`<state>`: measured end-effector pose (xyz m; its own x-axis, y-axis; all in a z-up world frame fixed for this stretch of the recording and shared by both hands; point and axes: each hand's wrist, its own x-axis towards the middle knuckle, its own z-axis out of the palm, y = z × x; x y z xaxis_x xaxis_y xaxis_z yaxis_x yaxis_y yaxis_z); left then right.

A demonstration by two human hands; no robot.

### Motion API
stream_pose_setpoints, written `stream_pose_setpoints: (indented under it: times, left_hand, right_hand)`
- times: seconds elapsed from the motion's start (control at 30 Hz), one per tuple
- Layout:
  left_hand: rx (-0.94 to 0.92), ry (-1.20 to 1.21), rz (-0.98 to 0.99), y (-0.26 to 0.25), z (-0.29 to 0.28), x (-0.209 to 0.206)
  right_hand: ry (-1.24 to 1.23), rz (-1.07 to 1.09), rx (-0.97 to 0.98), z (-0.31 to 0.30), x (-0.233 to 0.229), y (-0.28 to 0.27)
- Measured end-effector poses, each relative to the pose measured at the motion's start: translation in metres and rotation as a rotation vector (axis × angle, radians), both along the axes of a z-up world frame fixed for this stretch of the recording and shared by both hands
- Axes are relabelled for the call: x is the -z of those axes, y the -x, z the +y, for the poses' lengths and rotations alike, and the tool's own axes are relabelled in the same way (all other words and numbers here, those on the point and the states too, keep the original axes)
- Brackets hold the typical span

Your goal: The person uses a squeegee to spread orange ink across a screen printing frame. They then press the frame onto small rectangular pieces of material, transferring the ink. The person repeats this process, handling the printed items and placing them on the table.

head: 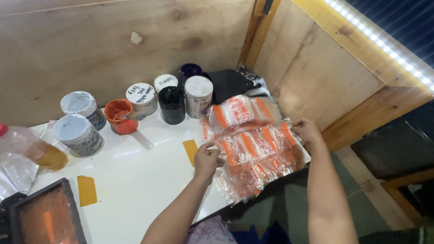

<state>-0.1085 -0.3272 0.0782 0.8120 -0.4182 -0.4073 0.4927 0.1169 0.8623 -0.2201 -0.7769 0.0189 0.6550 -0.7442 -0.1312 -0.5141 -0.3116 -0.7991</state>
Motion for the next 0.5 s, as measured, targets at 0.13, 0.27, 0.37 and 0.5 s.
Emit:
stream_pose_setpoints:
  times: [0.13, 0.27, 0.37, 0.5]
  left_hand:
    - [-0.010, -0.015, 0.041, -0.004, 0.006, 0.008]
    - [-0.021, -0.056, 0.051, -0.008, 0.012, 0.017]
    - [-0.019, -0.076, 0.047, -0.008, 0.016, 0.020]
    - [-0.022, -0.091, 0.044, -0.008, 0.019, 0.012]
  right_hand:
    - [-0.055, -0.038, 0.011, 0.021, -0.013, -0.004]
    - [-0.021, 0.046, -0.021, 0.029, -0.003, -0.007]
    - [-0.050, 0.014, -0.042, 0.048, -0.010, -0.005]
    - [-0.047, -0.016, -0.087, 0.042, -0.001, -0.005]
